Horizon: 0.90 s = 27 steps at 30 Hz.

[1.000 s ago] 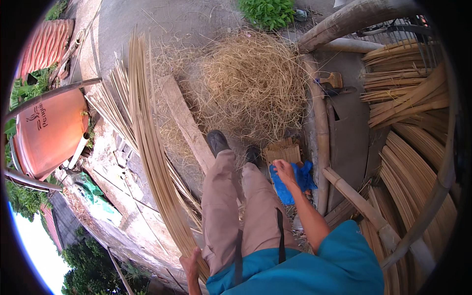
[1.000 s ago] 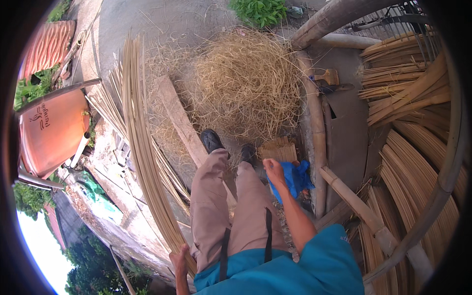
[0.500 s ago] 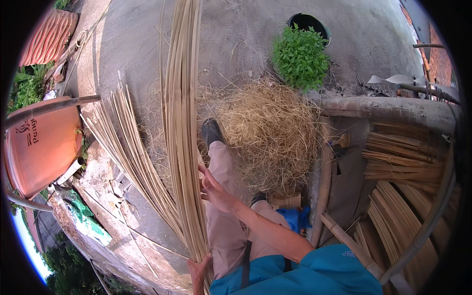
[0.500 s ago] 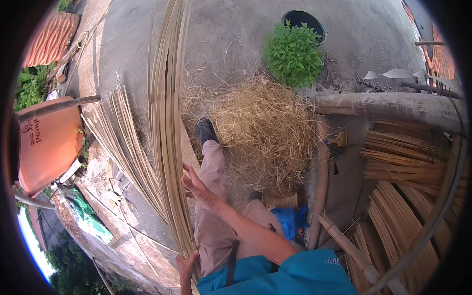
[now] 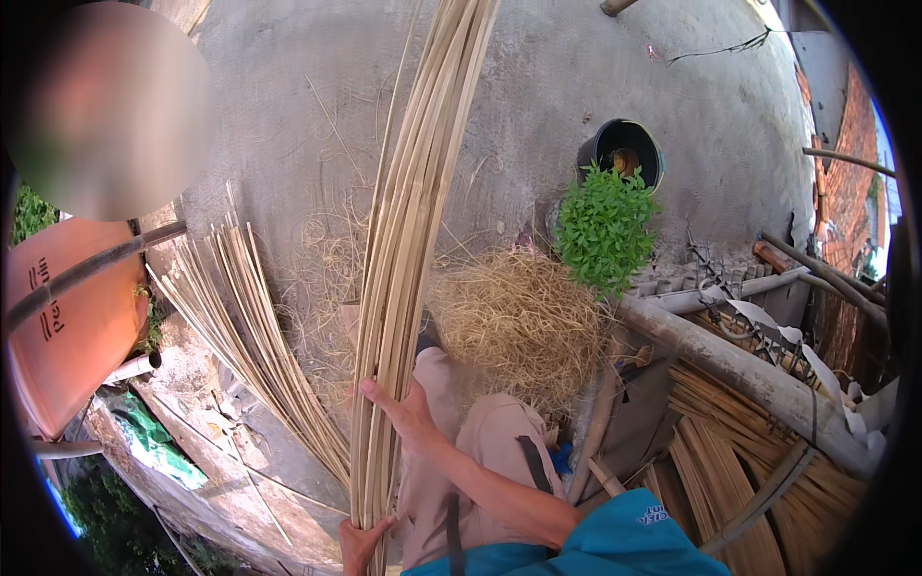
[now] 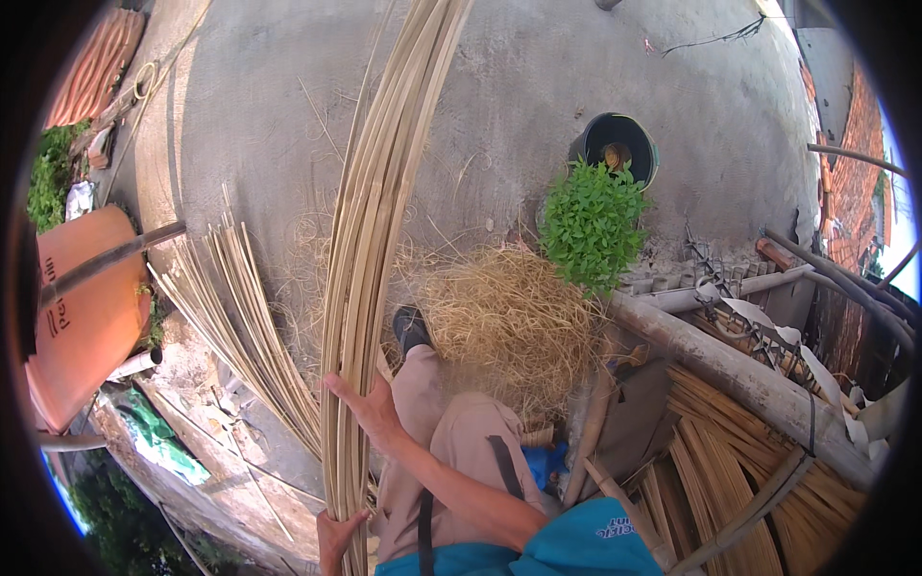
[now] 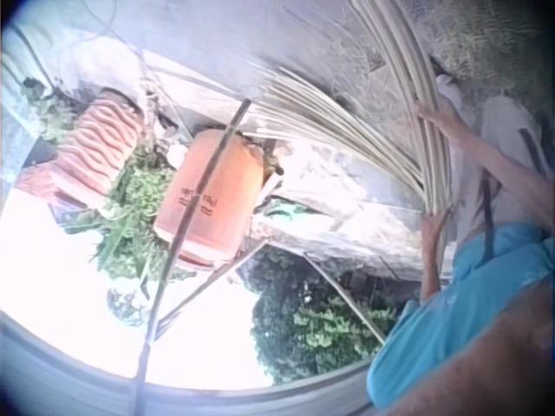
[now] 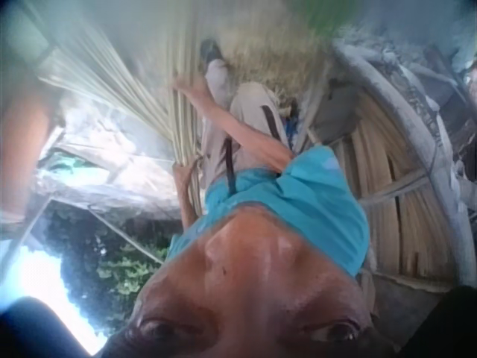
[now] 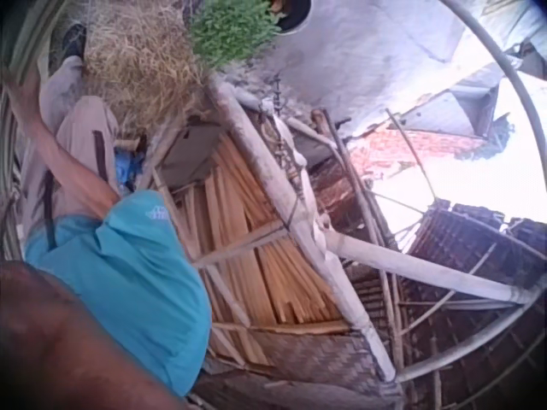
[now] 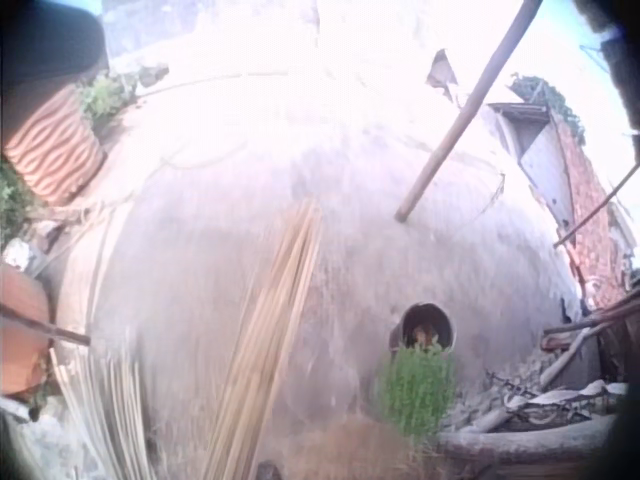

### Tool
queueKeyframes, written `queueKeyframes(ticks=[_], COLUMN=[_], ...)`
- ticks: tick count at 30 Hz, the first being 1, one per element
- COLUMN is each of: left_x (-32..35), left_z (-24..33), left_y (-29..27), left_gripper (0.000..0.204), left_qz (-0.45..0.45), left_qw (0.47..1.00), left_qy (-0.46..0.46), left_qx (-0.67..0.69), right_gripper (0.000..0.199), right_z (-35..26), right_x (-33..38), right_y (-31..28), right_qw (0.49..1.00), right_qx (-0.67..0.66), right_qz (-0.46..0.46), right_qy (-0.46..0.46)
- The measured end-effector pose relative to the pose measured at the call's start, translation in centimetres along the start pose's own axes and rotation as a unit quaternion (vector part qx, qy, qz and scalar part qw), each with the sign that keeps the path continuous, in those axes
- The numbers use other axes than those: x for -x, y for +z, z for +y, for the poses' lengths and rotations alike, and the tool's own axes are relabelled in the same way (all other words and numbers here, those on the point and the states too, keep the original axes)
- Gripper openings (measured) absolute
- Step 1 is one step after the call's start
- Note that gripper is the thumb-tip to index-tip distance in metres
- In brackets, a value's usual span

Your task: The person gathers and aligns thin bamboo strips on the ground, ties them into a bundle using a strip, and then carries the bundle across the rooftop to another location.

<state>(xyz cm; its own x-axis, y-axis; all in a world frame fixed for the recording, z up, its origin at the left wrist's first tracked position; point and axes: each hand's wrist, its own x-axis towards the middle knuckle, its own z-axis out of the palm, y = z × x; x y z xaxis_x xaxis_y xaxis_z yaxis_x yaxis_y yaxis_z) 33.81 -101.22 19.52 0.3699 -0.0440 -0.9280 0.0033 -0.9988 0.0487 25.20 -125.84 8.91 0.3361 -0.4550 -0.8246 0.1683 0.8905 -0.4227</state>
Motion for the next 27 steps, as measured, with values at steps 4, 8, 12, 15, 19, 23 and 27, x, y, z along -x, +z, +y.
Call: queueKeyframes(ticks=[4, 8, 12, 15, 19, 23, 27], left_x=[-1.5, -2.2, -4.5, -6.1, -7.1, -7.7, -7.0], left_z=[4.9, 14.6, 25.9, 34.4, 43.8, 50.9, 59.6], left_y=[-0.8, -0.4, -1.3, -0.2, 0.2, -0.7, -3.0], left_gripper=[0.052, 0.055, 0.059, 0.062, 0.068, 0.074, 0.075], left_qz=[-0.034, -0.020, 0.005, -0.014, -0.044, -0.016, -0.031], left_qw=[0.999, 1.000, 0.998, 0.998, 0.993, 0.988, 0.981], left_qy=[0.016, 0.022, 0.037, 0.048, 0.048, 0.117, 0.186], left_qx=[-0.002, -0.002, -0.058, -0.037, -0.098, -0.095, -0.040], right_gripper=[0.055, 0.044, 0.045, 0.044, 0.042, 0.041, 0.038], right_z=[-7.5, -12.4, -21.3, -28.9, -39.8, -48.9, -55.6], right_x=[-1.4, -6.0, -13.2, -17.2, -20.4, -22.6, -25.2], right_y=[0.8, -0.6, -1.1, -1.5, -1.5, 1.1, 2.8], right_qw=[0.999, 0.998, 0.991, 0.991, 0.994, 0.995, 0.994], right_qx=[0.020, 0.047, -0.110, -0.117, -0.103, -0.050, -0.053], right_qz=[0.027, 0.034, -0.078, -0.067, -0.031, 0.078, 0.081], right_qy=[0.023, -0.031, 0.016, 0.026, 0.002, -0.035, -0.053])
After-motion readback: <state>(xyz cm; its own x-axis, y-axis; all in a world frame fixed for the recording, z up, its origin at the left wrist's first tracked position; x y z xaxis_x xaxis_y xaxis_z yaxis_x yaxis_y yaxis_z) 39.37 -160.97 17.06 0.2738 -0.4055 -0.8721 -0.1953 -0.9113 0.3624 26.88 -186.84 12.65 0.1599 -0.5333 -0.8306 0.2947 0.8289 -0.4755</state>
